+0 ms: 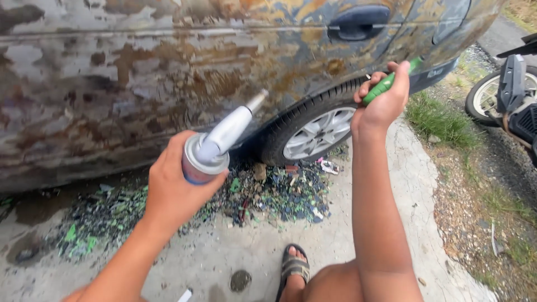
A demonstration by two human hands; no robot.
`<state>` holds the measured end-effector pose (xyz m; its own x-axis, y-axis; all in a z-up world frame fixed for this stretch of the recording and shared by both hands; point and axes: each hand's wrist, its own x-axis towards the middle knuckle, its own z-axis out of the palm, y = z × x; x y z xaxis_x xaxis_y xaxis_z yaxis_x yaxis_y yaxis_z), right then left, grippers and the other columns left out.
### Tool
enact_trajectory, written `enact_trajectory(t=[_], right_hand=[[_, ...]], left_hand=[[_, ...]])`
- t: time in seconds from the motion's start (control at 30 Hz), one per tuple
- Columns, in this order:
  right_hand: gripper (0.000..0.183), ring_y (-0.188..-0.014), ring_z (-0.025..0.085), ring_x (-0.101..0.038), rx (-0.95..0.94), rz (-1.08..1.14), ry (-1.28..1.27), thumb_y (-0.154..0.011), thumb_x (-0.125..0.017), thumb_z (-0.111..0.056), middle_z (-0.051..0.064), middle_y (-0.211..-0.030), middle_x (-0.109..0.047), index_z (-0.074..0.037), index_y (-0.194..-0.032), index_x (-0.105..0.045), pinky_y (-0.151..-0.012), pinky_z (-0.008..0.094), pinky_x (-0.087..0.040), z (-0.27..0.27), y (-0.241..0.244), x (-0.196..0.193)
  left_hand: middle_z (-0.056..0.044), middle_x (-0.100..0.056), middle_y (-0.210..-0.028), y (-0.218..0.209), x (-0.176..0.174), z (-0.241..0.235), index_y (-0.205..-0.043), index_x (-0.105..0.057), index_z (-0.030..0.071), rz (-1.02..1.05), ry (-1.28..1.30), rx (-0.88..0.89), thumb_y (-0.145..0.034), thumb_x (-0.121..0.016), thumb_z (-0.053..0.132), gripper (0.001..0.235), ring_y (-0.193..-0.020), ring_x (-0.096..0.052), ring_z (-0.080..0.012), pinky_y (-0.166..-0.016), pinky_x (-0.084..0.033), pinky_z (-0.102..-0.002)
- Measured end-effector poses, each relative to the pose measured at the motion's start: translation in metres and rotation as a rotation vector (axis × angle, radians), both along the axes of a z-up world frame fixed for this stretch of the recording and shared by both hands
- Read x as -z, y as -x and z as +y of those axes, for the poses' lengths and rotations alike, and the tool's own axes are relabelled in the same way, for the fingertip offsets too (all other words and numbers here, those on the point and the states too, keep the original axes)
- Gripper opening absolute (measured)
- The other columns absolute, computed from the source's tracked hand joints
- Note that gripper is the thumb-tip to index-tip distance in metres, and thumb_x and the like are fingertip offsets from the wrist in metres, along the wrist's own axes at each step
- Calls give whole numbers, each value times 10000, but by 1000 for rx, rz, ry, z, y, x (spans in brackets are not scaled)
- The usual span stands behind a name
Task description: The person uses a handheld blowtorch to heat the car's side panel and a scraper to remove old paint and rust. The person works along the lower side of the car, moving from the front door area toward the rear wheel arch.
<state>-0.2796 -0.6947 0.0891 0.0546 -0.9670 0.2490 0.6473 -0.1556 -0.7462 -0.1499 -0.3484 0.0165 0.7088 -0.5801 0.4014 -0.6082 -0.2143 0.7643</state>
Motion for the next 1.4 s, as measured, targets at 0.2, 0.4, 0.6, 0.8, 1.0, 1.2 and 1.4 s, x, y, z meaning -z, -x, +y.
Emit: enact_trajectory(t=[0.2, 0.4, 0.6, 0.8, 1.0, 1.2, 1.4], right_hand=[[316, -449, 104, -510, -52, 279, 26, -959, -561, -386, 20, -683, -611, -80, -996, -628, -374, 247, -356, 40, 60, -41], [334, -474, 130, -485, -71, 83, -149, -856, -605, -451, 20, -652, -570, -121, -910, -615, -408, 290, -300, 10, 17, -31], [349, -480, 123, -473, -22, 2, -20, -956, -549, -397, 23, -692, -533, -62, -1040, -601, -398, 309, -337, -26, -38, 16], [337, -477, 138, -405, -166, 14, -102, -916, -591, -465, 11, -681, -483, -135, -987, -594, -432, 295, -264, -75, 1, 2], [256, -461, 169, -532, -76, 262, 137, -1059, -563, -385, 65, -760, -551, -147, -1149, -588, -382, 283, -424, -105, 67, 30], [300, -394, 128, -429, -173, 488, 69, -1063, -565, -363, 55, -691, -489, -73, -1111, -620, -328, 282, -295, -84, 99, 62], [339, -391, 123, -448, -184, 518, 227, -1092, -523, -367, 63, -680, -500, -54, -1147, -642, -335, 269, -322, -73, 111, 40]], left_hand=[[-48, -695, -1161, 15, -19, 20, -1259, -531, 161, -132, 40, 2, -702, -886, 314, 678, -1008, -670, -251, -838, -485, -375], [-53, -694, -1106, 6, 24, 13, -1233, -527, 155, -106, 16, -76, -699, -904, 289, 667, -974, -670, -231, -806, -480, -377], [-24, -684, -1175, -12, 33, -24, -1263, -550, 142, -106, -40, -107, -659, -919, 319, 729, -1024, -682, -227, -842, -502, -369], [13, -690, -1206, -12, 7, -69, -1245, -572, 209, 103, -109, -89, -668, -897, 334, 674, -1069, -669, -220, -821, -502, -388], [-242, -654, -1201, 21, 11, -122, -1325, -529, 116, 23, 151, -32, -701, -902, 251, 740, -1168, -621, -493, -918, -533, -619], [-249, -652, -1169, 43, 14, -123, -1308, -531, 100, -33, 48, -50, -698, -896, 278, 733, -1146, -633, -493, -912, -525, -604], [-292, -669, -1110, 54, -29, -116, -1285, -524, 93, -19, 30, 3, -683, -874, 293, 725, -1092, -648, -531, -878, -535, -615]])
